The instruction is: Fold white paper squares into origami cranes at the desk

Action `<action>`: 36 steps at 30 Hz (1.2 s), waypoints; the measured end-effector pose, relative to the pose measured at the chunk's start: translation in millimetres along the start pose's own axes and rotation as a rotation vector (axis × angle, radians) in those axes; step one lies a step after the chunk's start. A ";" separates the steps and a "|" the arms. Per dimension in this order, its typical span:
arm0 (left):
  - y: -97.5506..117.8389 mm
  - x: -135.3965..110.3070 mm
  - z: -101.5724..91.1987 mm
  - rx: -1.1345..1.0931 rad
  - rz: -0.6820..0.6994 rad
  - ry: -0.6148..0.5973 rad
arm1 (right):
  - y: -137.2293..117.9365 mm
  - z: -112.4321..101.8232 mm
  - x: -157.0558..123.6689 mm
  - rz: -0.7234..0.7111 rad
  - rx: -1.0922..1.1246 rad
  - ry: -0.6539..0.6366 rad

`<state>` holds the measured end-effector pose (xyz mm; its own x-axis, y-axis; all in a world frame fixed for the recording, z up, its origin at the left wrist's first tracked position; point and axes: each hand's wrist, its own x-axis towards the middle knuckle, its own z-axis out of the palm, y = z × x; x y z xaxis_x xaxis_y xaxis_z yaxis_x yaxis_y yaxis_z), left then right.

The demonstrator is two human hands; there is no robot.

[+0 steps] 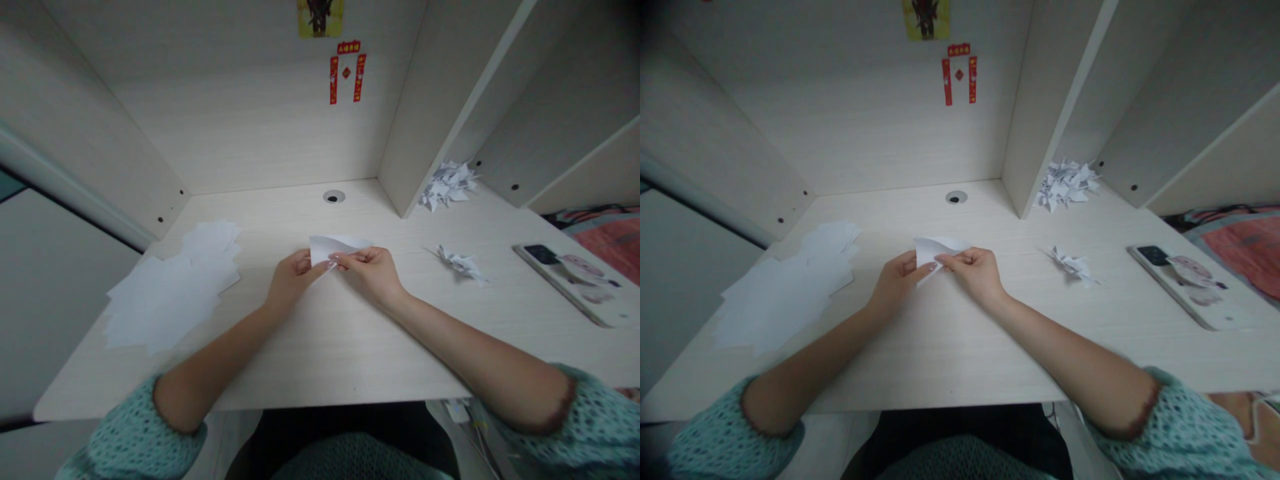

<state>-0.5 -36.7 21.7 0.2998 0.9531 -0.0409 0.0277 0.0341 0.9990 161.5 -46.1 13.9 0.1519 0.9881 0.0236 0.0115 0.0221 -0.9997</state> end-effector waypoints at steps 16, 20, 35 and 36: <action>-6.2 5.3 -4.7 0.284 0.019 -0.011 | 10.9 -9.1 14.0 0.048 -0.012 -0.095; -3.7 5.9 -4.9 0.304 -0.009 0.003 | 10.0 -16.6 20.2 0.073 0.063 -0.021; -4.2 3.9 -7.4 0.314 0.033 -0.003 | 5.1 -34.2 35.6 0.163 0.285 0.241; -3.8 3.3 -7.6 0.321 0.037 -0.001 | 4.8 -41.0 40.7 0.147 0.309 0.315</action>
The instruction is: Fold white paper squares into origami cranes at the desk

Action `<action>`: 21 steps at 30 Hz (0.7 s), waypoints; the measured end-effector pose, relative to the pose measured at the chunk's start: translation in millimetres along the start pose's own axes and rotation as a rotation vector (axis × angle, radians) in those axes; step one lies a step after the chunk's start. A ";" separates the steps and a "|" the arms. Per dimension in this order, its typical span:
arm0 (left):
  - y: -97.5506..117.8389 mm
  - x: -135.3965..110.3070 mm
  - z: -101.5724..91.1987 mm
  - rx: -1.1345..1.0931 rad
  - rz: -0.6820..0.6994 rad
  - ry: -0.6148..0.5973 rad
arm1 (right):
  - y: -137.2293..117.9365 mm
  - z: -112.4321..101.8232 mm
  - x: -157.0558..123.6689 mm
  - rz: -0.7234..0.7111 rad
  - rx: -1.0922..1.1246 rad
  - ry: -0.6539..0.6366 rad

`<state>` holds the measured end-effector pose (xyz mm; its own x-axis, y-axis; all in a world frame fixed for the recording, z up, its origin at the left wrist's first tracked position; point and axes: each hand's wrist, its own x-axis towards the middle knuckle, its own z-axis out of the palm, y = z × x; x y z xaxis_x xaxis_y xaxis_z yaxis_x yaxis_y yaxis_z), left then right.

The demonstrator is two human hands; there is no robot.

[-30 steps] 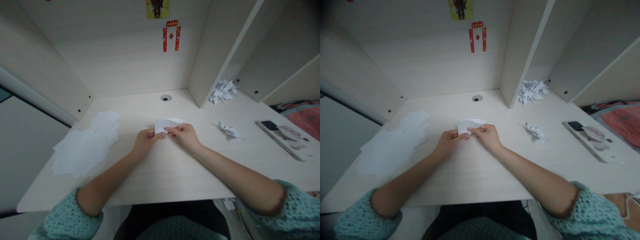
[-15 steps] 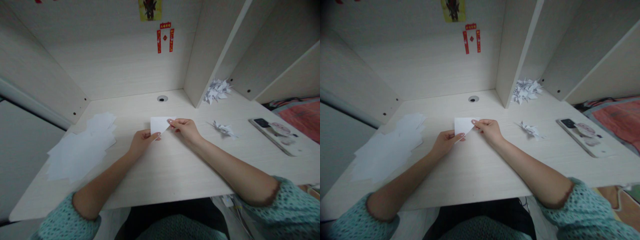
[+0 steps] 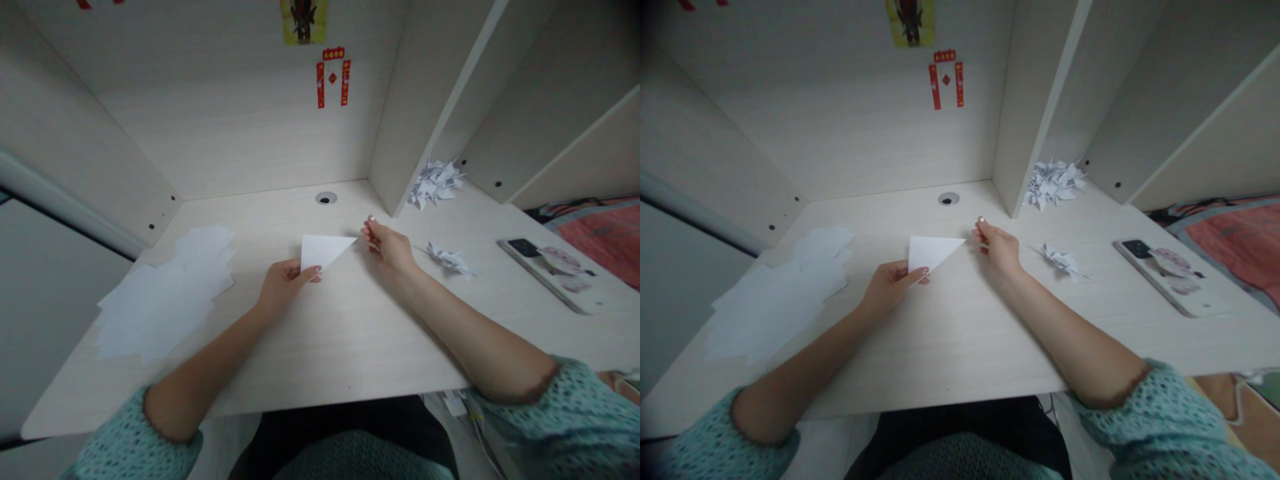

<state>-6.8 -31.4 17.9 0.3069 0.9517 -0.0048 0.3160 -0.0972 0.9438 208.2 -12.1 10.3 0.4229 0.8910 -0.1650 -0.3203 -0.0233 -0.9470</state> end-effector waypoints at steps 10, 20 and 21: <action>-0.5 -0.9 -2.9 0.271 0.100 0.101 | 14.2 13.7 -14.5 -0.272 -0.285 -0.308; 1.7 9.4 -10.6 -0.236 0.048 0.298 | 19.6 14.6 -22.2 -0.115 -0.262 -0.473; 1.2 10.7 -11.0 -0.285 0.042 0.319 | 20.6 16.0 -24.2 -0.089 -0.267 -0.510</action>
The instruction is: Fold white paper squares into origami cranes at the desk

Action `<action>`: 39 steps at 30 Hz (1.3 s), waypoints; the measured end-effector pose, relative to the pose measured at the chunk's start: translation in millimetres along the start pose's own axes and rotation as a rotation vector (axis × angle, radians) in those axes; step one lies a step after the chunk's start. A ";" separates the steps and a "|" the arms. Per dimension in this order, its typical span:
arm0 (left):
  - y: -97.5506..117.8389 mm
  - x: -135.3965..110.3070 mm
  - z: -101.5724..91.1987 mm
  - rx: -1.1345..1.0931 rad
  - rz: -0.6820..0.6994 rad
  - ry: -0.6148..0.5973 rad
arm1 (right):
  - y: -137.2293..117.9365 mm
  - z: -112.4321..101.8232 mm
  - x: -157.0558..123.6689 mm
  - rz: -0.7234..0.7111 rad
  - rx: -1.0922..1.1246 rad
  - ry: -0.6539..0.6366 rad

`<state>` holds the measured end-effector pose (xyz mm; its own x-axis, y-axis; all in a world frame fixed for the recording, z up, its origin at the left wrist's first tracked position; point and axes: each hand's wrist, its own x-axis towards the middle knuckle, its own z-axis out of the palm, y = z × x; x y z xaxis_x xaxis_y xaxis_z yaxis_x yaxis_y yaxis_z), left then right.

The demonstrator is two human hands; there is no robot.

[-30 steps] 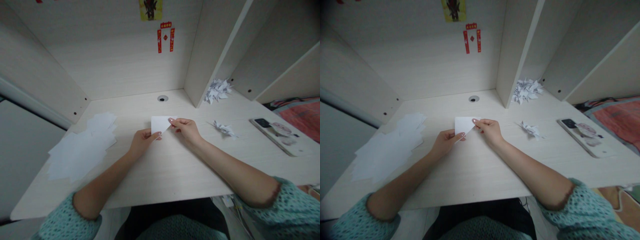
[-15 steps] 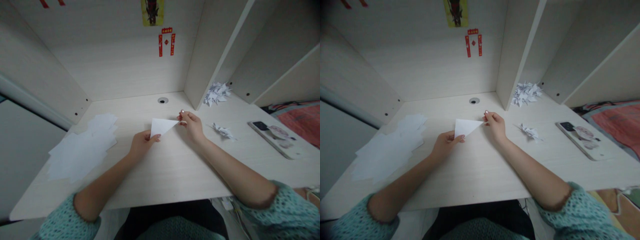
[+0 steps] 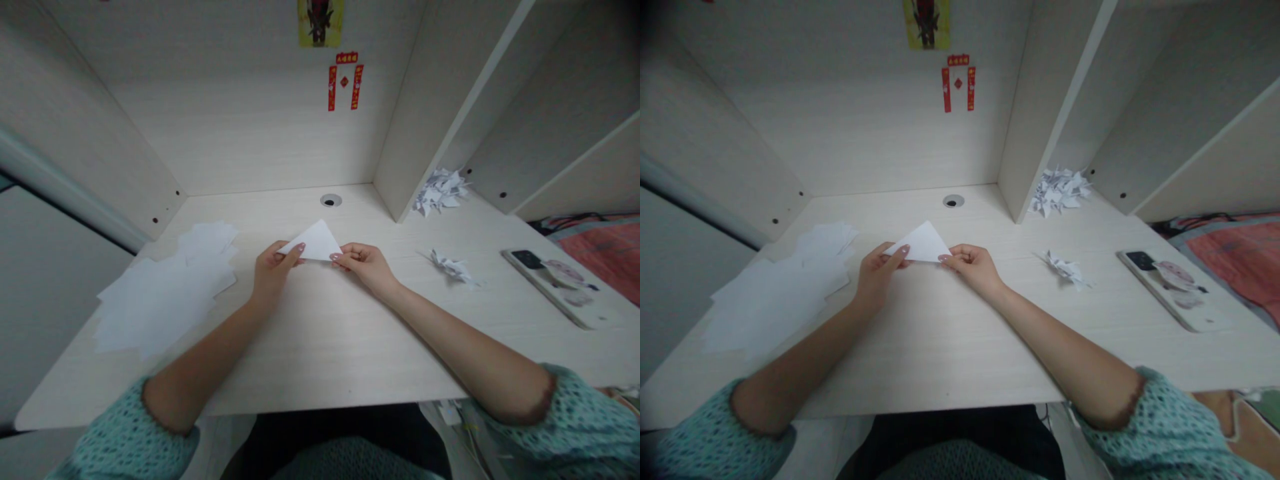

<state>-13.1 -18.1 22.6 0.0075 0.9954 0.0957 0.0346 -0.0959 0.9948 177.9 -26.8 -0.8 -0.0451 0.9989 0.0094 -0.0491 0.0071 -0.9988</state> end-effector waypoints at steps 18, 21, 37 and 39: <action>-1.7 2.9 -4.1 -0.167 -0.183 -0.003 | -7.6 16.3 -15.2 0.023 -0.076 -0.223; 0.9 9.0 -8.5 -0.258 -0.199 0.086 | -7.4 17.2 -15.6 0.027 -0.077 -0.241; -12.4 24.6 -15.6 -0.385 -0.268 0.114 | -2.1 16.7 -13.9 0.022 -0.063 -0.073; -12.1 21.0 -12.8 -0.309 -0.218 0.017 | -1.4 16.7 -13.0 0.027 -0.052 -0.065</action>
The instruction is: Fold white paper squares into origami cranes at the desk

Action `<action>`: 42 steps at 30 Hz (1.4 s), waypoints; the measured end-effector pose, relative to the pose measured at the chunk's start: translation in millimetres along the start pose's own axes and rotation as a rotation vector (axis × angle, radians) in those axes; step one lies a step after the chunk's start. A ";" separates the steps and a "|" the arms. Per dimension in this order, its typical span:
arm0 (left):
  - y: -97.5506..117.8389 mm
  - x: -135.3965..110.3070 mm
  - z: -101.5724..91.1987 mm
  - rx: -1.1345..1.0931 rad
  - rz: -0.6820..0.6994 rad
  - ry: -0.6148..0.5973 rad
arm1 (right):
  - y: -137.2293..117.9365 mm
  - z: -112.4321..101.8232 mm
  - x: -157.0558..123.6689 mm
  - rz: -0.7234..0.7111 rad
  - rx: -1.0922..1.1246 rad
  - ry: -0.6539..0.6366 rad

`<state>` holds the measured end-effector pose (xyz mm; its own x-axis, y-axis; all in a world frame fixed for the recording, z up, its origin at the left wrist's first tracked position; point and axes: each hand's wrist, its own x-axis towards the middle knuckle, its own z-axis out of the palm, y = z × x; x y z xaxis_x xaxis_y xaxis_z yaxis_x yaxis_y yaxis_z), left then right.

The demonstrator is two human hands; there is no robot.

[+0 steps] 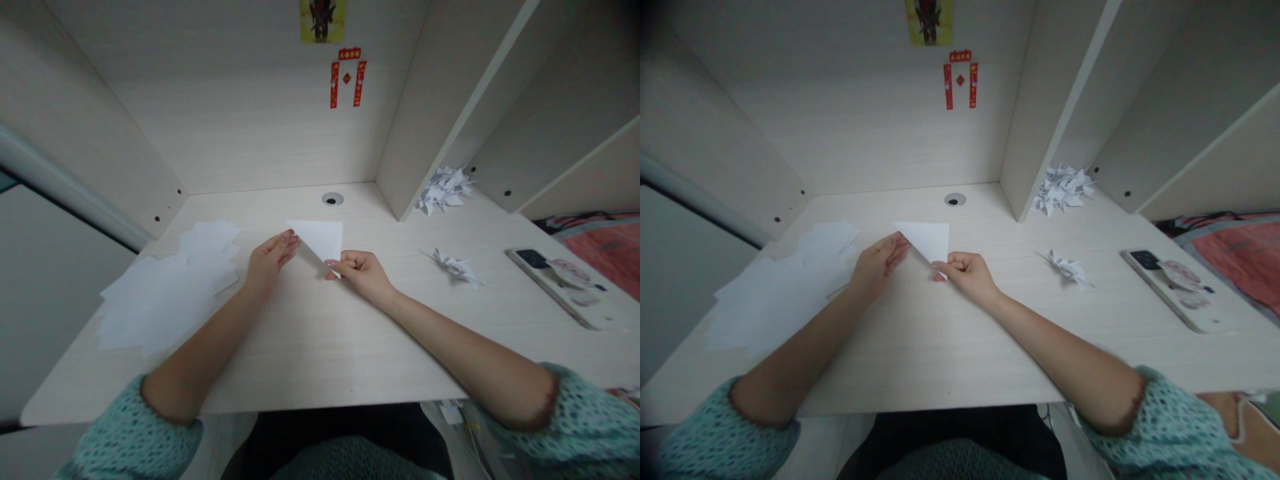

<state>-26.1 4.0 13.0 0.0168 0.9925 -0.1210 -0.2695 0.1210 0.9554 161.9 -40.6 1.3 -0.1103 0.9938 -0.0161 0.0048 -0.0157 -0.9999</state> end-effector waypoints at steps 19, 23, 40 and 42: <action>3.0 -16.1 11.6 0.182 0.044 -0.125 | 9.0 -1.4 3.1 -0.110 0.132 -0.085; 1.0 -15.3 11.3 0.161 0.015 -0.112 | 7.1 -2.5 2.6 -0.100 0.097 -0.086; 1.2 -19.9 14.0 0.164 -0.027 -0.226 | 3.6 -1.7 1.5 -0.209 0.040 0.029; 1.9 -21.0 14.7 0.188 -0.004 -0.212 | 4.0 -0.2 0.5 -0.225 0.048 0.012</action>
<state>-12.9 -16.4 21.3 0.2235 0.9710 -0.0843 -0.0864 0.1059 0.9906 162.0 -40.1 -2.6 -0.0911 0.9741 0.2070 -0.0661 0.2015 -0.9773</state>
